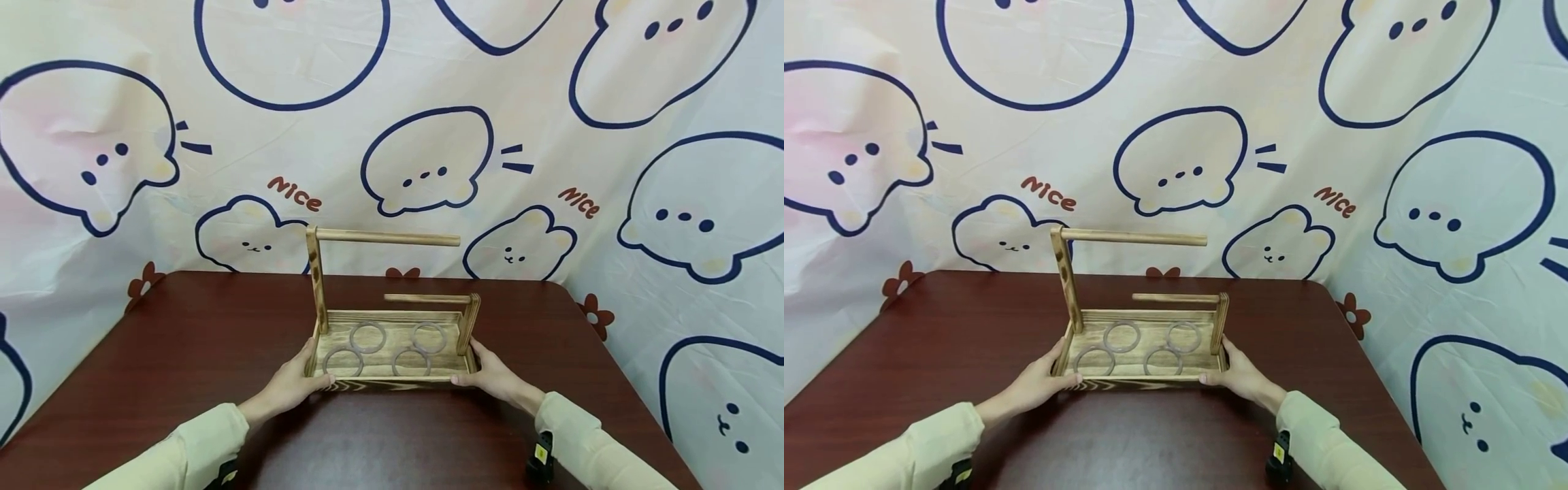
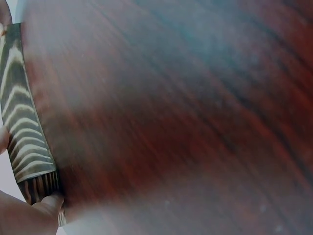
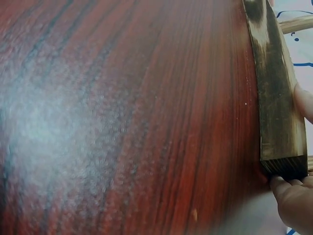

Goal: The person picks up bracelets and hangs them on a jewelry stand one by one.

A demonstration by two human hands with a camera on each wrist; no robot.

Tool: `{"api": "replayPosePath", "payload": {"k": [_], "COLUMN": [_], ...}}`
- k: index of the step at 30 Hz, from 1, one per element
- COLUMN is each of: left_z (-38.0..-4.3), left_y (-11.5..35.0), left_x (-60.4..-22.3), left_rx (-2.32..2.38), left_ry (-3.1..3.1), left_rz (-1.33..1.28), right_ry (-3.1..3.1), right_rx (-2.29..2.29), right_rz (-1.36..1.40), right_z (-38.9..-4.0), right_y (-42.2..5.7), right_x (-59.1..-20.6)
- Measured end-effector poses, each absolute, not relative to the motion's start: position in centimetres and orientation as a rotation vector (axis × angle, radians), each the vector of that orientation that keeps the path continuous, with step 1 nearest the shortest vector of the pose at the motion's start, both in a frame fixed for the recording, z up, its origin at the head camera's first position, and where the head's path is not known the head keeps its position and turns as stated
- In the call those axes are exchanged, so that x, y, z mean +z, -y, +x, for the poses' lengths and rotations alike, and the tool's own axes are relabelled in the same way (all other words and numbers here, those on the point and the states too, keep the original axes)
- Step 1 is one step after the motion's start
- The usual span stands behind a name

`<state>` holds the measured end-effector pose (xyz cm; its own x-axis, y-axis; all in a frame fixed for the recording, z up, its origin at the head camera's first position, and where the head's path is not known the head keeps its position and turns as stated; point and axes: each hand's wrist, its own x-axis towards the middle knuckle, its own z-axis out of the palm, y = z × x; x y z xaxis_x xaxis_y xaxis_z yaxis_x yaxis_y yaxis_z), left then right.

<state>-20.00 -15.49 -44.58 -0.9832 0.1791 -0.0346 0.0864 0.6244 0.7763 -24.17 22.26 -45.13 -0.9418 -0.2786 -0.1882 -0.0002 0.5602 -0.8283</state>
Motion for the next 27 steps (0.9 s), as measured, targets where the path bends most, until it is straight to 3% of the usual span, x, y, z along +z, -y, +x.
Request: {"api": "replayPosePath", "payload": {"k": [15, 27], "left_z": [-19.99, -20.67], "left_y": [15.46, 16.14], "left_x": [-44.46, -44.00], "left_rx": [1.308, 1.131], "left_ry": [-2.709, -2.803], "left_rz": [0.200, 0.350], "right_ry": [-2.516, -2.547], "right_rx": [-1.341, -1.304], "right_rz": [-0.225, -0.287], "right_z": [-23.98, -24.49], "right_y": [-22.32, -22.31], "right_x": [-45.08, -45.00]}}
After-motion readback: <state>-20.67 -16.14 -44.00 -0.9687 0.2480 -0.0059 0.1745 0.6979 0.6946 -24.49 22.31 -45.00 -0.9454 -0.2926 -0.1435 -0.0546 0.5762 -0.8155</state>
